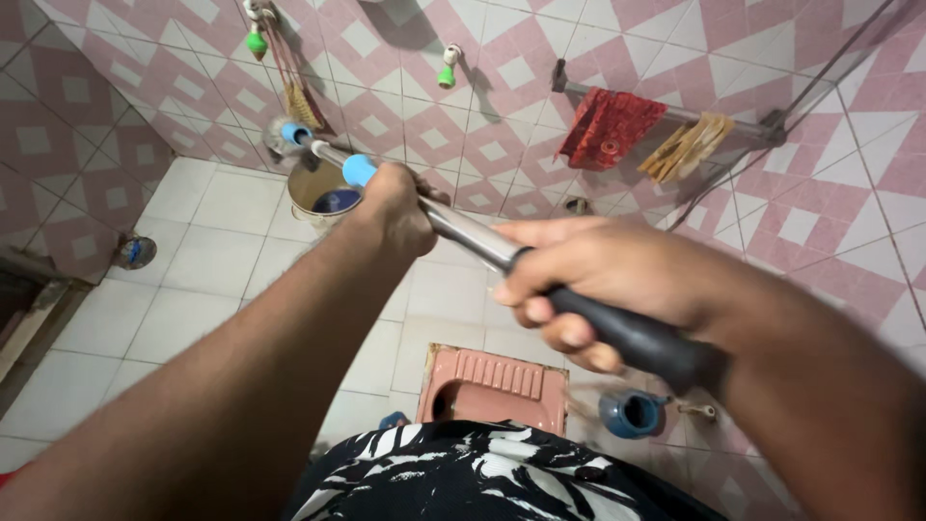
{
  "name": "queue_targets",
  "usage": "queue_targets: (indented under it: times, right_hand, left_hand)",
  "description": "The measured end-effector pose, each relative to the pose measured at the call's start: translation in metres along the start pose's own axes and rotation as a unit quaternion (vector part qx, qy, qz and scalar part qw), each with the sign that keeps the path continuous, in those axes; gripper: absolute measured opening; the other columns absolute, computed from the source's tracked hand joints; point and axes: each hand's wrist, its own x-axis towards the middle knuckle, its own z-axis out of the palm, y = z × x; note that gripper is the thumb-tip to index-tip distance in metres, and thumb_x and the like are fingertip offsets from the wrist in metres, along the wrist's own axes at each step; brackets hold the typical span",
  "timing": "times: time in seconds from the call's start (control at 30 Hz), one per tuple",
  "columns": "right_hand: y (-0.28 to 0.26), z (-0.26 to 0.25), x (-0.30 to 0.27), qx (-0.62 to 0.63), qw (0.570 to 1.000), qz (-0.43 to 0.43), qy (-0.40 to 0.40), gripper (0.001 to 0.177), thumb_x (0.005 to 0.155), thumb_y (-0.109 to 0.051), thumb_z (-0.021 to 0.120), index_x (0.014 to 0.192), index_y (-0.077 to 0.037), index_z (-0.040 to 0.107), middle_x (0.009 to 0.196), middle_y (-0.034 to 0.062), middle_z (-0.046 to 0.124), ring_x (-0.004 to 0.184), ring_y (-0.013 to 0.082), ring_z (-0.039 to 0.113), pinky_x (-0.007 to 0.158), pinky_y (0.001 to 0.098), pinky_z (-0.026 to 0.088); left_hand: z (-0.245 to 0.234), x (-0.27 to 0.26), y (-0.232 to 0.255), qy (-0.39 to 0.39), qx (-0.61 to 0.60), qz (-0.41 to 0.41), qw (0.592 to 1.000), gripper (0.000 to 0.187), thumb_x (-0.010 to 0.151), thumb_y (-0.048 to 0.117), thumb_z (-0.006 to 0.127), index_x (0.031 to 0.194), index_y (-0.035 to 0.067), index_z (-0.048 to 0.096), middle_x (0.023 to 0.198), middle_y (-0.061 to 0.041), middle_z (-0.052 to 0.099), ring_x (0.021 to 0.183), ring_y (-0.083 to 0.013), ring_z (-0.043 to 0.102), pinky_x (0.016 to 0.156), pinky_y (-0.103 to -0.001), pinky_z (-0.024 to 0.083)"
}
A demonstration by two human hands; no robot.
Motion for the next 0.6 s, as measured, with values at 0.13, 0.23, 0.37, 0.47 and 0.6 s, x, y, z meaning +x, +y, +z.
queue_targets:
  times: [0.13, 0.23, 0.37, 0.47, 0.6]
  right_hand:
    - [-0.003, 0.023, 0.039, 0.003, 0.998, 0.039, 0.039, 0.084, 0.083, -0.010, 0.063, 0.160, -0.017, 0.030, 0.062, -0.0024, 0.051, 0.042, 0.0055, 0.046, 0.031, 0.0231, 0.037]
    - [-0.002, 0.032, 0.056, -0.002, 0.998, 0.050, 0.041, 0.072, 0.084, -0.011, 0.065, 0.150, -0.009, 0.038, 0.063, -0.0030, 0.053, 0.043, 0.0051, 0.047, 0.032, 0.0227, 0.037]
    - [0.012, 0.038, 0.070, 0.017, 0.994, 0.076, 0.073, 0.067, 0.084, -0.008, 0.065, 0.144, -0.018, 0.036, 0.066, 0.0002, 0.053, 0.046, 0.0081, 0.048, 0.035, 0.0262, 0.038]
    - [0.020, 0.039, 0.079, -0.006, 0.996, 0.064, 0.059, 0.055, 0.083, -0.010, 0.065, 0.136, -0.009, 0.051, 0.065, -0.0004, 0.054, 0.045, 0.0070, 0.049, 0.034, 0.0258, 0.039]
    - [0.031, 0.039, 0.104, -0.002, 0.996, 0.077, 0.053, 0.047, 0.085, -0.011, 0.064, 0.130, -0.007, 0.052, 0.066, -0.0007, 0.054, 0.046, 0.0066, 0.049, 0.034, 0.0249, 0.039]
  left_hand:
    - [-0.017, 0.032, 0.012, -0.015, 0.031, -0.047, 0.998, 0.013, 0.090, 0.003, 0.042, 0.079, 0.009, 0.038, 0.064, -0.005, 0.040, 0.047, -0.0176, 0.040, 0.044, -0.031, 0.042]
    - [-0.033, 0.057, 0.007, -0.030, 0.036, -0.077, 0.996, 0.016, 0.090, 0.006, 0.044, 0.076, 0.011, 0.039, 0.061, -0.004, 0.040, 0.046, -0.0170, 0.040, 0.044, -0.030, 0.041]
    - [-0.057, 0.079, -0.014, -0.015, 0.041, -0.114, 0.993, 0.016, 0.092, 0.007, 0.045, 0.077, 0.009, 0.041, 0.062, -0.005, 0.043, 0.048, -0.0175, 0.042, 0.046, -0.031, 0.044]
    - [-0.072, 0.087, -0.017, -0.022, 0.051, -0.135, 0.989, 0.011, 0.095, 0.007, 0.045, 0.084, 0.007, 0.042, 0.067, -0.006, 0.046, 0.053, -0.0200, 0.048, 0.051, -0.033, 0.049]
    - [-0.087, 0.086, -0.017, -0.008, 0.026, -0.155, 0.988, 0.013, 0.102, 0.012, 0.051, 0.100, 0.002, 0.044, 0.086, -0.011, 0.052, 0.069, -0.0210, 0.055, 0.064, -0.035, 0.057]
